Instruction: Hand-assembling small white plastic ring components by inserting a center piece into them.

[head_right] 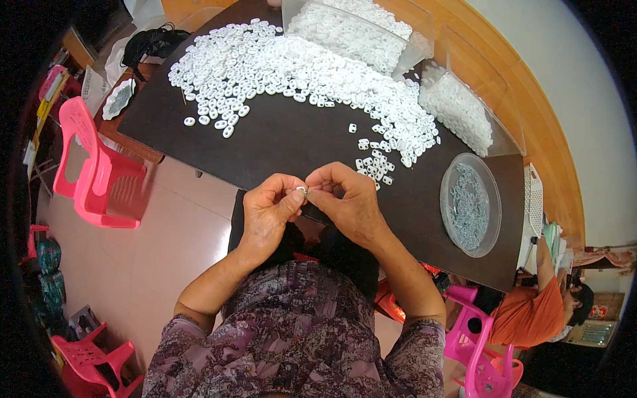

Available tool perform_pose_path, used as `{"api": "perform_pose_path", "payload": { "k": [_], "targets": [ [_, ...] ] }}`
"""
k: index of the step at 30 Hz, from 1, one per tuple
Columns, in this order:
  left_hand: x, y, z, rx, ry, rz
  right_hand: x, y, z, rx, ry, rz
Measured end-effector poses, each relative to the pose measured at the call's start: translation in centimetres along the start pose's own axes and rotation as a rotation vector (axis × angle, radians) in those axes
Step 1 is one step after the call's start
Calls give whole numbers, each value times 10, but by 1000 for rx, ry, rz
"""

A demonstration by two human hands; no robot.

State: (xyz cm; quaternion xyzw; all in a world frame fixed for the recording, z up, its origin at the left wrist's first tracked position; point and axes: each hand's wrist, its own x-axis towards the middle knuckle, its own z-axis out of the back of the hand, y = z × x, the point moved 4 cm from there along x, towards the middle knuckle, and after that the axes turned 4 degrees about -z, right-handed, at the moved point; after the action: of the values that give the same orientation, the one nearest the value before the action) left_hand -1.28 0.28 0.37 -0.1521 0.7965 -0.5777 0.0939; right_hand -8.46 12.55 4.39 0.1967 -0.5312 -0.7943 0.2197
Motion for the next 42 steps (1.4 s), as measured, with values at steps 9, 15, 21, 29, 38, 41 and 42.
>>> {"api": "perform_pose_path", "payload": {
  "k": [9, 15, 21, 29, 38, 41, 42],
  "targets": [
    [0, -3, 3, 302, -37, -245, 2, -8, -7, 112, -57, -41],
    [4, -2, 6, 78, -59, -93, 6, -1, -10, 143, -82, -17],
    [3, -2, 6, 255, -87, -212, 7, 0, -15, 111, -104, -5],
    [16, 0, 8, -59, -61, 87, 14, -3, -8, 252, -62, -35],
    [25, 0, 15, -236, -73, 133, 33, -19, 63, -94, -375, 53],
    [27, 0, 14, -220, -71, 118, 49, -32, 85, -330, -488, 76],
    [28, 0, 13, -222, -67, 113, 52, -27, 86, -524, -501, 189]
  ]
}}
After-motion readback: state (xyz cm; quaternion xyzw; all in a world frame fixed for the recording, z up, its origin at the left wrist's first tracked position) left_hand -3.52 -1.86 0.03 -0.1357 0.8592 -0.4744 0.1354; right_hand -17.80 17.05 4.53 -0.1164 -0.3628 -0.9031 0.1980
